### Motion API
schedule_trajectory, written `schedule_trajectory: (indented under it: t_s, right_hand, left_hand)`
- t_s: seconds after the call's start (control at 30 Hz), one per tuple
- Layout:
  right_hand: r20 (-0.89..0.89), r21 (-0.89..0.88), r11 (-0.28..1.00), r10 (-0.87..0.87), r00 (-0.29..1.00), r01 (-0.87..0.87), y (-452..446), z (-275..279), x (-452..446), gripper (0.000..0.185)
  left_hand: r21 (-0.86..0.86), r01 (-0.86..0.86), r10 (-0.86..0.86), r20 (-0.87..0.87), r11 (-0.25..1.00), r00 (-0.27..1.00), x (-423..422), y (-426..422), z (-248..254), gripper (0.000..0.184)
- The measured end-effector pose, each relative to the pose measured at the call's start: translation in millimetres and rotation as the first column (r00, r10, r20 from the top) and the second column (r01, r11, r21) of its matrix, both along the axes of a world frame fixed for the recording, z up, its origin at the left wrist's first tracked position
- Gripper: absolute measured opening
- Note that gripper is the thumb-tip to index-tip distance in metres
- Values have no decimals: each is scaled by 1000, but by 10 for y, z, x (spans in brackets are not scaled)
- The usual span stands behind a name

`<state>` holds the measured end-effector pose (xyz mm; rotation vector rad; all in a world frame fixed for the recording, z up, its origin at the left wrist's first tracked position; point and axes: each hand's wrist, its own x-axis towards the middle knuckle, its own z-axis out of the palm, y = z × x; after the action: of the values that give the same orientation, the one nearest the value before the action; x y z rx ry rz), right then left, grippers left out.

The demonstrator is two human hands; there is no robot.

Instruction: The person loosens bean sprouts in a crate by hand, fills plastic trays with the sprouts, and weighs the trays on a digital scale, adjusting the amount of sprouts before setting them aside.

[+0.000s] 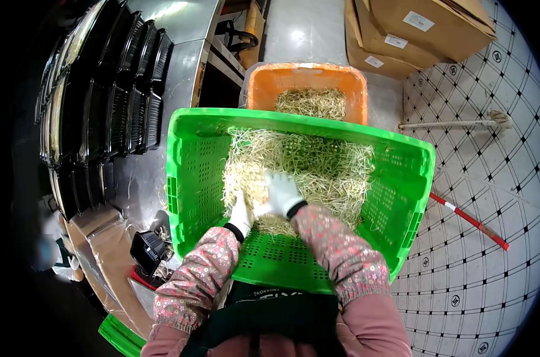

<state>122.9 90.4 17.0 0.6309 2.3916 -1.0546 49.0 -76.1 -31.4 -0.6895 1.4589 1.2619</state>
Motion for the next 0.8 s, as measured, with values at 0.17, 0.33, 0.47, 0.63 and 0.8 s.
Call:
schedule_trajectory:
  t_s: [0.17, 0.33, 0.47, 0.63, 0.8]
  right_hand:
    - [-91, 382, 924, 26, 996, 11, -737, 67, 217, 124]
    - [-178, 267, 959, -48, 983, 95, -582, -426, 134, 96]
    - [17, 134, 990, -51, 999, 49, 143, -141, -77, 86]
    - [186, 150, 989, -18, 982, -10, 260, -227, -136, 95]
    - [-370, 331, 935, 5, 929, 126, -80, -566, 101, 64]
  left_hand:
    - [-7, -109, 109, -2, 994, 994, 130, -125, -294, 63]
    - [-6, 103, -103, -59, 995, 993, 16, 59, 783, 61]
    - [370, 148, 1, -373, 917, 928, -208, -317, 1938, 50]
    - [-242, -218, -207, -963, 945, 175, -587, -1463, 2556, 51]
    - [-459, -472, -375, -888, 753, 265, -689, -2720, 2265, 62]
